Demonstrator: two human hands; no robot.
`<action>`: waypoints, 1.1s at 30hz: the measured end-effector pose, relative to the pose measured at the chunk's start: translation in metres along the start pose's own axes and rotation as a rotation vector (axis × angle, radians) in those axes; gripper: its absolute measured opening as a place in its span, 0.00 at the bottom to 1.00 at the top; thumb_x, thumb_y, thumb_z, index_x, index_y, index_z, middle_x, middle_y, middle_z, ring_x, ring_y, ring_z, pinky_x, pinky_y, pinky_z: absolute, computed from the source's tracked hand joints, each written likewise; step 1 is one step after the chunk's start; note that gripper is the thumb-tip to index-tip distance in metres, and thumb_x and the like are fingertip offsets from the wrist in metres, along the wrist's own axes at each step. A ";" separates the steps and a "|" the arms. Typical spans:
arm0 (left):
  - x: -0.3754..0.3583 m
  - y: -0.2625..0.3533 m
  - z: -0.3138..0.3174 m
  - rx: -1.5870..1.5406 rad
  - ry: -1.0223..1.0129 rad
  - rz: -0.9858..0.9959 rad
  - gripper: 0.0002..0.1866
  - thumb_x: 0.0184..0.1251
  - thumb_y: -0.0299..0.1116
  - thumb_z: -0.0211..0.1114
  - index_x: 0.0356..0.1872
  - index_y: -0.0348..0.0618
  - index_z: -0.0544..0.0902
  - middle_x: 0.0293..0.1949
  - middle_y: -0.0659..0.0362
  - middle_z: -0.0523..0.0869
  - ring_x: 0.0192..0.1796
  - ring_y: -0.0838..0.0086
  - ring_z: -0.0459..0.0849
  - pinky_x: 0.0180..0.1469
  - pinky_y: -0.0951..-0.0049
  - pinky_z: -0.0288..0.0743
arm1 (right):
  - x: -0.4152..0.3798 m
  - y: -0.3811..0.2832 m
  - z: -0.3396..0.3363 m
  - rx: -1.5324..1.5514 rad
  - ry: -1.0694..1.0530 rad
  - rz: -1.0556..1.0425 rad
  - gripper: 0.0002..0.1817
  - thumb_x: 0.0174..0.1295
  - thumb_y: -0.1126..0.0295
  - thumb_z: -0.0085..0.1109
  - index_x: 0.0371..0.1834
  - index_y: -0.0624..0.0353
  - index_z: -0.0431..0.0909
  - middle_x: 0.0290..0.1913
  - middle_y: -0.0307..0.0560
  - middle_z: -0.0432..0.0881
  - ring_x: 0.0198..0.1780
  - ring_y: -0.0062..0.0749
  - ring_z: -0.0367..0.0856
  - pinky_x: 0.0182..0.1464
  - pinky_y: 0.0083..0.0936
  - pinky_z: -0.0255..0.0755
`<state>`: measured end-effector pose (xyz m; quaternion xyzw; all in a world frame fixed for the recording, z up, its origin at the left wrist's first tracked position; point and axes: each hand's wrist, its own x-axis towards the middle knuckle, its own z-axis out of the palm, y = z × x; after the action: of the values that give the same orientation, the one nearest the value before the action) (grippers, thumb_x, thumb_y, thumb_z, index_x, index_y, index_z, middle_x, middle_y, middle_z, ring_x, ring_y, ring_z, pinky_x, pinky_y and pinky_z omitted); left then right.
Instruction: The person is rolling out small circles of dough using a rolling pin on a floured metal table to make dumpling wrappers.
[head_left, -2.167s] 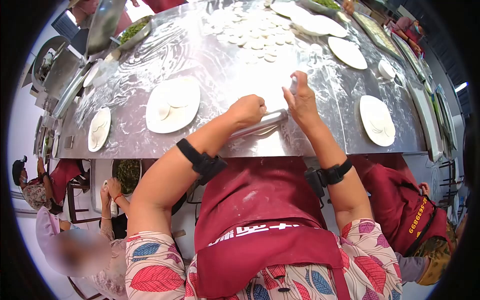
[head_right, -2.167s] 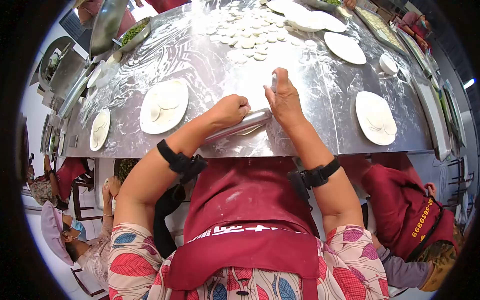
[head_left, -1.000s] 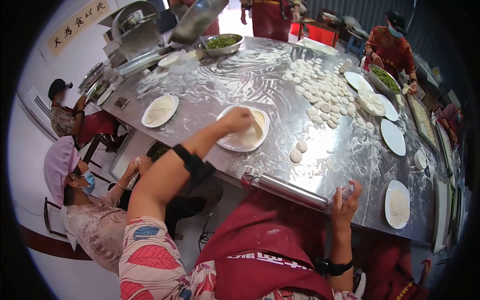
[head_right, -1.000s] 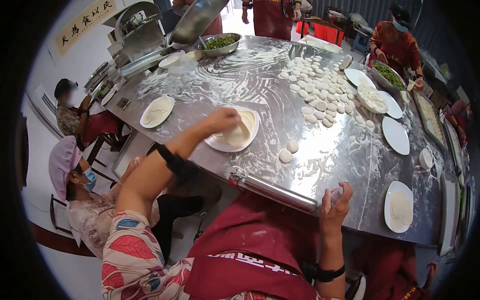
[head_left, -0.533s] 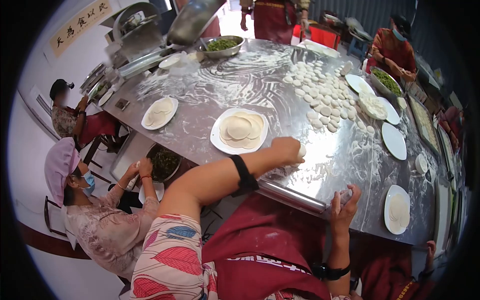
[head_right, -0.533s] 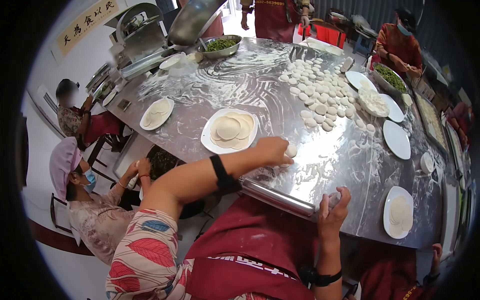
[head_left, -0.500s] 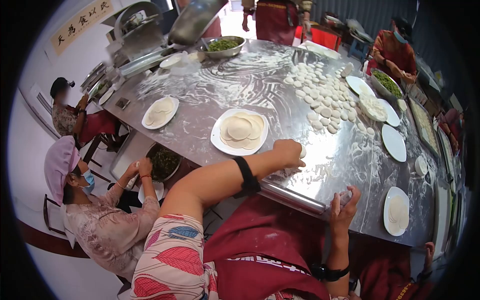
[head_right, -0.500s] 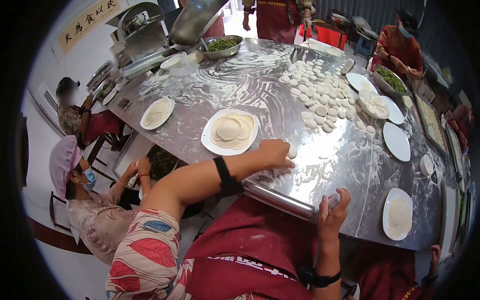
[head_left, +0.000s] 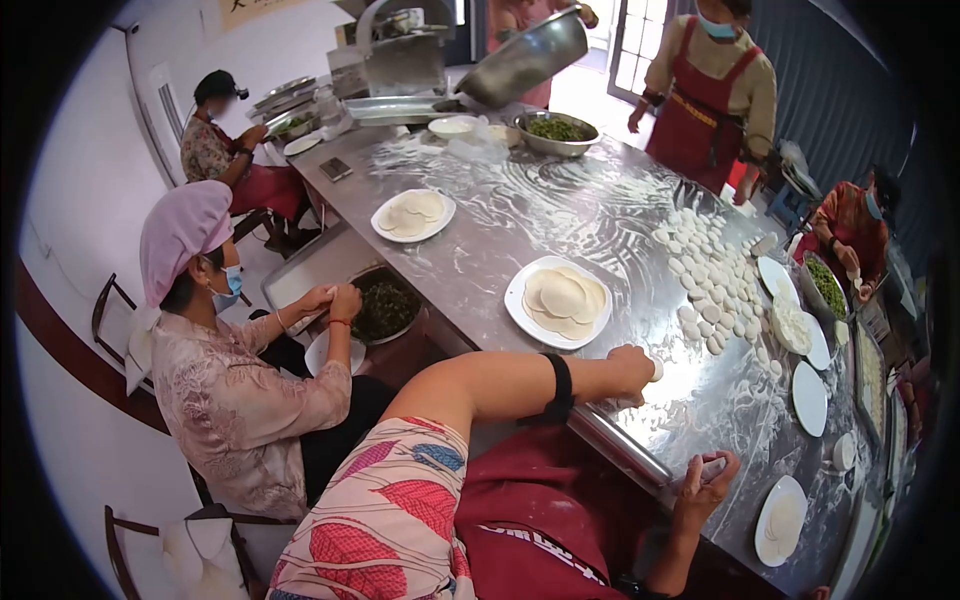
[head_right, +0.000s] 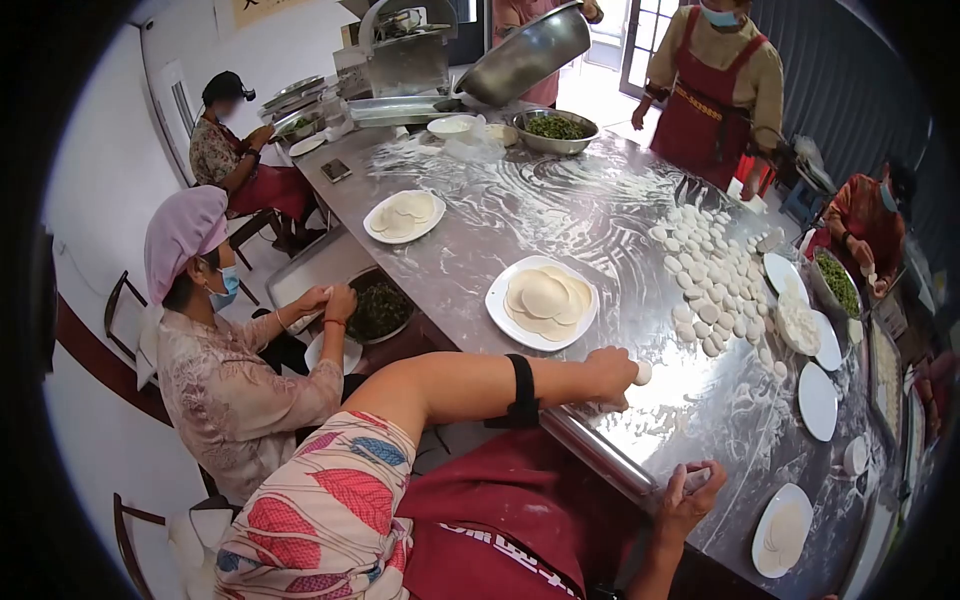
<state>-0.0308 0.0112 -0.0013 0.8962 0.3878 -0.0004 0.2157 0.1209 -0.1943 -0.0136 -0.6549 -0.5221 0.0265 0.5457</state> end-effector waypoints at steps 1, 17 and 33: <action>-0.001 -0.003 0.004 -0.030 0.026 0.009 0.25 0.40 0.41 0.76 0.39 0.39 0.79 0.38 0.48 0.83 0.47 0.54 0.82 0.46 0.57 0.76 | -0.001 -0.001 0.002 0.113 -0.004 0.073 0.14 0.61 0.77 0.53 0.48 0.58 0.64 0.35 0.43 0.69 0.32 0.25 0.71 0.36 0.22 0.70; 0.027 0.022 0.060 -0.205 -0.090 0.410 0.12 0.42 0.33 0.69 0.28 0.37 0.82 0.28 0.48 0.84 0.35 0.54 0.84 0.36 0.60 0.75 | 0.019 0.029 0.002 -0.143 -0.021 0.004 0.21 0.59 0.72 0.54 0.56 0.62 0.64 0.43 0.53 0.72 0.37 0.33 0.75 0.42 0.29 0.71; -0.003 0.031 0.024 -0.323 -0.098 0.300 0.07 0.54 0.29 0.65 0.31 0.36 0.82 0.25 0.53 0.83 0.30 0.68 0.81 0.37 0.69 0.74 | 0.052 0.022 0.021 -0.125 0.005 -0.035 0.21 0.55 0.72 0.62 0.49 0.61 0.63 0.39 0.64 0.78 0.38 0.61 0.78 0.38 0.42 0.73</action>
<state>-0.0078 -0.0189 -0.0103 0.8966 0.2341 0.0502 0.3725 0.1466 -0.1395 -0.0109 -0.6787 -0.5326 -0.0174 0.5054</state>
